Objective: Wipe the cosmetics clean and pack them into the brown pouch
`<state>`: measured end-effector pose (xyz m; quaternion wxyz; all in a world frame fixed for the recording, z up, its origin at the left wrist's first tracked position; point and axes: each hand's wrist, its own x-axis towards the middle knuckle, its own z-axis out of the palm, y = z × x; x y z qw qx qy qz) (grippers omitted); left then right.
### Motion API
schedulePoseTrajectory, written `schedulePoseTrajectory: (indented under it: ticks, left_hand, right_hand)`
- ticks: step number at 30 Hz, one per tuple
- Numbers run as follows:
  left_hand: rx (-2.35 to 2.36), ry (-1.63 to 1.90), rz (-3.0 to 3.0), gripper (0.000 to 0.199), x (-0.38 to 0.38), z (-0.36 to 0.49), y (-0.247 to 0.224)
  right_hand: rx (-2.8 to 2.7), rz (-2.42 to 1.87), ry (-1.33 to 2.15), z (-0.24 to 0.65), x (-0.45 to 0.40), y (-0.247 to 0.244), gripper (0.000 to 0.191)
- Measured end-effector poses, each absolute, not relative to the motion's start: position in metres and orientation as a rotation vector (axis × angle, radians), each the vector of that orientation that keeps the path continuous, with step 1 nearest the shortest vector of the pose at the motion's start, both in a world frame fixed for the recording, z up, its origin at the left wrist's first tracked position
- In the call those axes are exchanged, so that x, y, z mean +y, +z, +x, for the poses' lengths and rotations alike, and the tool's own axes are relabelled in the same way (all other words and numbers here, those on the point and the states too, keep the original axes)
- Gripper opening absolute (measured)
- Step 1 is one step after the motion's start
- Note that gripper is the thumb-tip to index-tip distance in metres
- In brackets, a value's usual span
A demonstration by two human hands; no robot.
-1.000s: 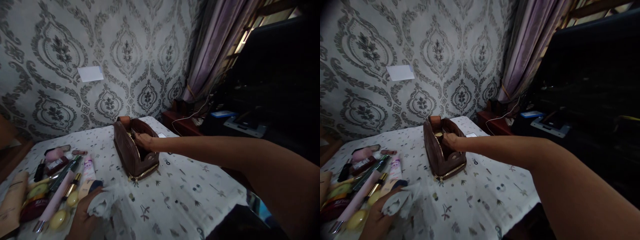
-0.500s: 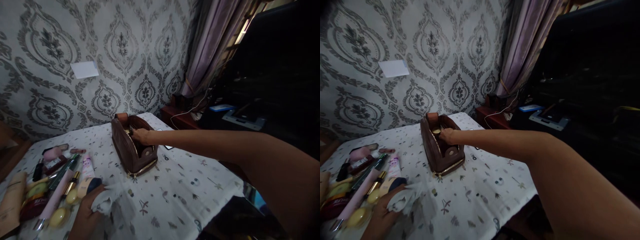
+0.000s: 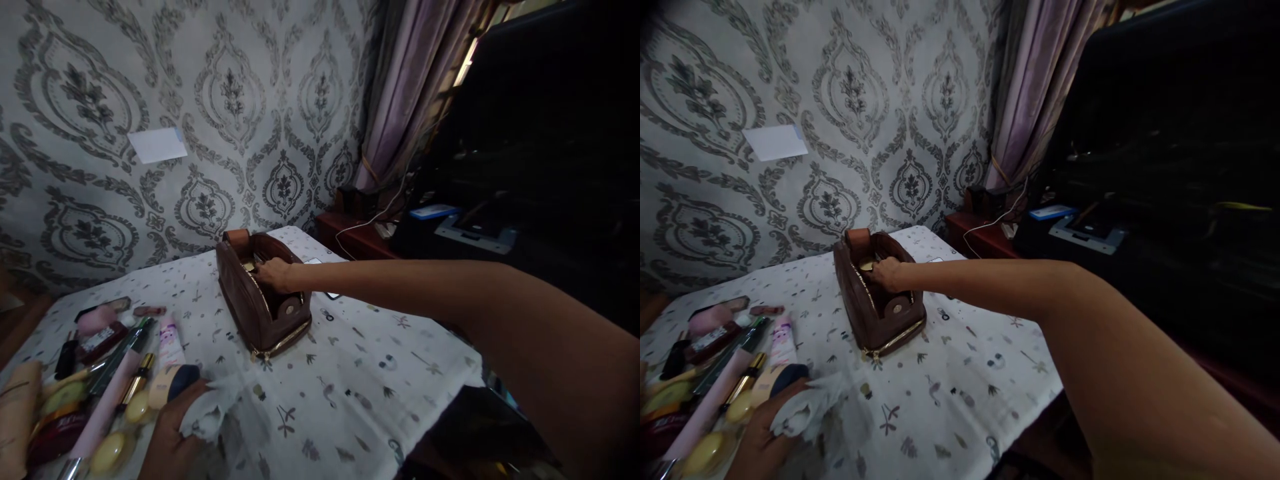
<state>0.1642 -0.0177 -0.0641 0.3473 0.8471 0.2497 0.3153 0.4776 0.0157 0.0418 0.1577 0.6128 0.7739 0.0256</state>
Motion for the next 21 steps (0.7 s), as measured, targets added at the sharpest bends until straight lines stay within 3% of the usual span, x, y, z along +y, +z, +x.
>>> schedulePoseTrajectory:
  ticks: [7,14,19,21]
  left_hand:
    - [0.855,0.985,1.949,0.051,-0.038,0.176,-0.062]
    - [0.69,0.8,2.118,0.036,-0.021,0.169,-0.063]
    - [0.807,0.84,2.141,0.04,-0.015,0.168,-0.065]
    - [0.824,0.857,2.147,0.043,-0.014,0.168,-0.066]
  right_hand:
    - [2.394,1.67,-0.131,0.481,0.013,0.054,0.038]
    - [2.287,1.814,-0.232,0.479,0.016,0.047,0.034]
    - [2.22,1.831,-0.252,0.476,0.013,0.035,0.058]
    - [2.232,1.798,-0.239,0.476,0.015,0.031,0.059]
